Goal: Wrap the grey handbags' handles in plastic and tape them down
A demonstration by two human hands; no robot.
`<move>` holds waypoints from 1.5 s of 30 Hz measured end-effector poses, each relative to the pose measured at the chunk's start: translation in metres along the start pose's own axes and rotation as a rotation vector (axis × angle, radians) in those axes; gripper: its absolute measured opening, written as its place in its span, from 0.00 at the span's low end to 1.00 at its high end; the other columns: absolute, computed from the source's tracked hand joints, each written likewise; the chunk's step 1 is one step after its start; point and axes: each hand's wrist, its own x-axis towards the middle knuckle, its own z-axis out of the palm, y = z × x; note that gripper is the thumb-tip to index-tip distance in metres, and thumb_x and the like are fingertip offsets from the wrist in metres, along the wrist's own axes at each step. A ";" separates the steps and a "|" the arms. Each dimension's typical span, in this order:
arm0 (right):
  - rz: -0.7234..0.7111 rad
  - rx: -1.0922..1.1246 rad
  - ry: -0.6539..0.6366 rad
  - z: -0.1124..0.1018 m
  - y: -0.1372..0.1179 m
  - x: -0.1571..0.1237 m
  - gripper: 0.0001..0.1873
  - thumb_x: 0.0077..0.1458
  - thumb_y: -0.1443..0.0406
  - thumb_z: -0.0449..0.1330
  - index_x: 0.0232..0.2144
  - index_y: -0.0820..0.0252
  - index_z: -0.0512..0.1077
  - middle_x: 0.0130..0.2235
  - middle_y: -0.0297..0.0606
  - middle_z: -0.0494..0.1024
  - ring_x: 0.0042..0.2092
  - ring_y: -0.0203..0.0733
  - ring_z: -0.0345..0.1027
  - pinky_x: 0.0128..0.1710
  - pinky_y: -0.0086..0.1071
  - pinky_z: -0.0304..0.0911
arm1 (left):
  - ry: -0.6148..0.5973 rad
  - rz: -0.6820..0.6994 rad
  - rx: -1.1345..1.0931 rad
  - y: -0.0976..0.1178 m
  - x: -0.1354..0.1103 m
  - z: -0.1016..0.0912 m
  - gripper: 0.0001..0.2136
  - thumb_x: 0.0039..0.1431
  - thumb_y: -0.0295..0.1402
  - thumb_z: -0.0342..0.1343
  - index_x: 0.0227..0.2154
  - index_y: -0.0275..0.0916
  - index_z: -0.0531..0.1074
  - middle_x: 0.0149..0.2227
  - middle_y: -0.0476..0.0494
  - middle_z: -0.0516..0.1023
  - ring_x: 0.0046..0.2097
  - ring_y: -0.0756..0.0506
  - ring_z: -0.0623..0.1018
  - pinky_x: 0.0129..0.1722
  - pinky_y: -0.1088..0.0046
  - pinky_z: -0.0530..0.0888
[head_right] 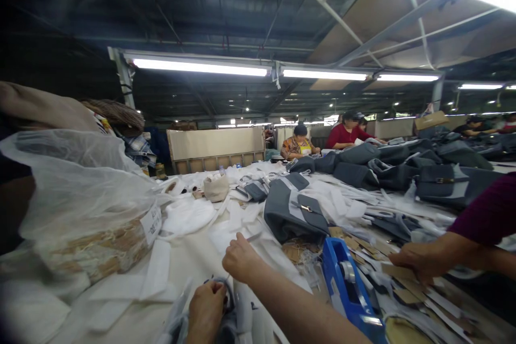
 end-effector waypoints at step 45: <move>0.766 1.691 0.171 0.021 -0.089 -0.053 0.07 0.52 0.72 0.56 0.22 0.63 0.66 0.19 0.26 0.67 0.21 0.30 0.63 0.24 0.26 0.59 | -0.096 -0.152 -0.780 -0.006 -0.061 -0.038 0.24 0.38 0.36 0.65 0.42 0.33 0.76 0.24 0.46 0.77 0.18 0.52 0.70 0.16 0.79 0.66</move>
